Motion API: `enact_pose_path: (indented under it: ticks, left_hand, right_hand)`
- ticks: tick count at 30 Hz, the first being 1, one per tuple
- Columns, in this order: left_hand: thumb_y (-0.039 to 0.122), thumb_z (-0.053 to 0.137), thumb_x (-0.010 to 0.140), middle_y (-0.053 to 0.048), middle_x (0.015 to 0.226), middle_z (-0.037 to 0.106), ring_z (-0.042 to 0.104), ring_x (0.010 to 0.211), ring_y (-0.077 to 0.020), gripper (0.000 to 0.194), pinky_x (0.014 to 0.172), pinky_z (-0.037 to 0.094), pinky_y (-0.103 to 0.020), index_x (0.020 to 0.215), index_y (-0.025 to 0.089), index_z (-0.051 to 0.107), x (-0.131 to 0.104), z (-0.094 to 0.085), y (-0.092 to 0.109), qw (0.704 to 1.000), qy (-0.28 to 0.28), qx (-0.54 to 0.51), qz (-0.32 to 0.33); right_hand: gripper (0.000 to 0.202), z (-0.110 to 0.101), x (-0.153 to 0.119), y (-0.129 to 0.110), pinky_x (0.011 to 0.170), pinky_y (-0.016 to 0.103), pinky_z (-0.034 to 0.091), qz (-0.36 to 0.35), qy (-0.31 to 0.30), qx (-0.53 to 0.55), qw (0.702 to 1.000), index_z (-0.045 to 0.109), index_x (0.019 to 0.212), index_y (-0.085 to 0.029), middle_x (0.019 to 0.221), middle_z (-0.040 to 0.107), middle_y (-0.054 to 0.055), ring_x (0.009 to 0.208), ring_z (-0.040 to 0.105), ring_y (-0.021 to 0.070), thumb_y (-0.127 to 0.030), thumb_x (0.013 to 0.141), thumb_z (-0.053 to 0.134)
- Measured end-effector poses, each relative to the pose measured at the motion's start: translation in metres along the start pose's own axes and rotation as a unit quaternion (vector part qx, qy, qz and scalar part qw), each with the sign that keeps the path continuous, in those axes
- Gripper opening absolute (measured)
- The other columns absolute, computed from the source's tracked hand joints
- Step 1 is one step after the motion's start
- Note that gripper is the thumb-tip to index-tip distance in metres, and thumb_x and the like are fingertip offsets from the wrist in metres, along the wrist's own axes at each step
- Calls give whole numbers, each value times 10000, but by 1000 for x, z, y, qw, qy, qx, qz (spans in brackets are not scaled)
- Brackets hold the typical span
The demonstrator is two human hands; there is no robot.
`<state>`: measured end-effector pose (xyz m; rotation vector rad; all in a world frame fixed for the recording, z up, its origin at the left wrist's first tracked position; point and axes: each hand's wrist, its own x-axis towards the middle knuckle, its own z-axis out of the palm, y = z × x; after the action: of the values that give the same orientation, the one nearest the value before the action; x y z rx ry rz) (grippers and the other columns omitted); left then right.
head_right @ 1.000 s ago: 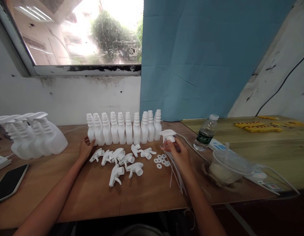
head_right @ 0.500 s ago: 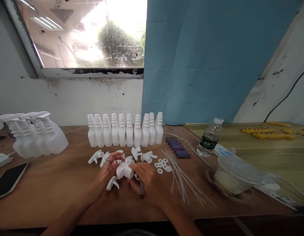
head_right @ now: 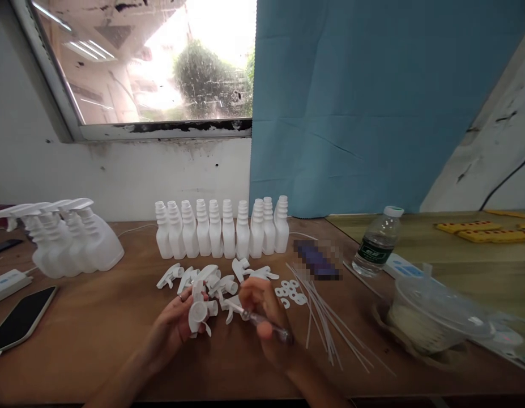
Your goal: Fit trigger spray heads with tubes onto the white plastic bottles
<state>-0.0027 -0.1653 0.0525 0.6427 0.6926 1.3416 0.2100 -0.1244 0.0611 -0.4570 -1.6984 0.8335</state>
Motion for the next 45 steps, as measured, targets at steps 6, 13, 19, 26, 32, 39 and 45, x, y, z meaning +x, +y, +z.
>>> enact_pose_path:
  ticks: [6,13,19,26,32,39,45]
  left_hand:
    - [339,780,773,-49,916,591,567,695,-144,353,525,492,-245,1023,178,590,-6,-5,-5,1000,16,-9,22]
    - [344,834,712,-53,991,635,608,628,-128,514,591,542,-280,1113,205,544,-7,-5,-6,997,59,31,48]
    - [349,847,692,-16,970,615,614,653,-131,570,603,561,-280,1145,252,515,-8,-2,-7,991,88,43,87]
    - [369,790,772,-26,1029,620,620,791,-146,572,654,526,-234,1246,302,477,-7,-10,-16,984,90,90,125]
    - [378,785,779,-38,1075,618,619,898,-162,567,749,504,-228,1258,309,489,-8,-10,-15,983,86,100,125]
    - [398,781,780,-14,867,608,529,629,-91,596,547,403,-174,1284,259,494,-12,-7,-14,995,32,87,32]
    - [390,768,794,-7,798,560,461,574,-62,594,510,368,-158,1294,201,510,-11,-11,-15,998,-9,69,-5]
  right_hand:
    - [116,7,-10,-8,537,212,443,94,-82,-4,992,593,892,-226,730,636,-11,587,570,108,-331,899,642]
    - [104,12,-6,-10,678,258,528,-24,-141,-73,987,665,957,-225,827,713,17,720,667,154,-170,874,637]
    - [219,17,-13,-2,692,295,532,-76,-125,-173,974,611,1040,-245,846,708,26,729,674,174,-114,866,592]
    - [246,17,-12,0,695,308,523,-154,-190,-176,953,588,1043,-223,893,691,59,767,657,176,-60,867,536]
    - [140,23,-16,2,655,290,521,-88,-149,-128,977,587,930,-221,841,681,47,718,653,169,-97,894,534]
    - [134,14,-16,2,571,270,429,-14,-133,-82,988,536,752,-212,672,607,-4,567,546,128,-189,880,567]
    - [192,10,-18,2,463,219,365,120,-112,79,983,531,697,-200,645,547,-35,477,479,81,-233,866,617]
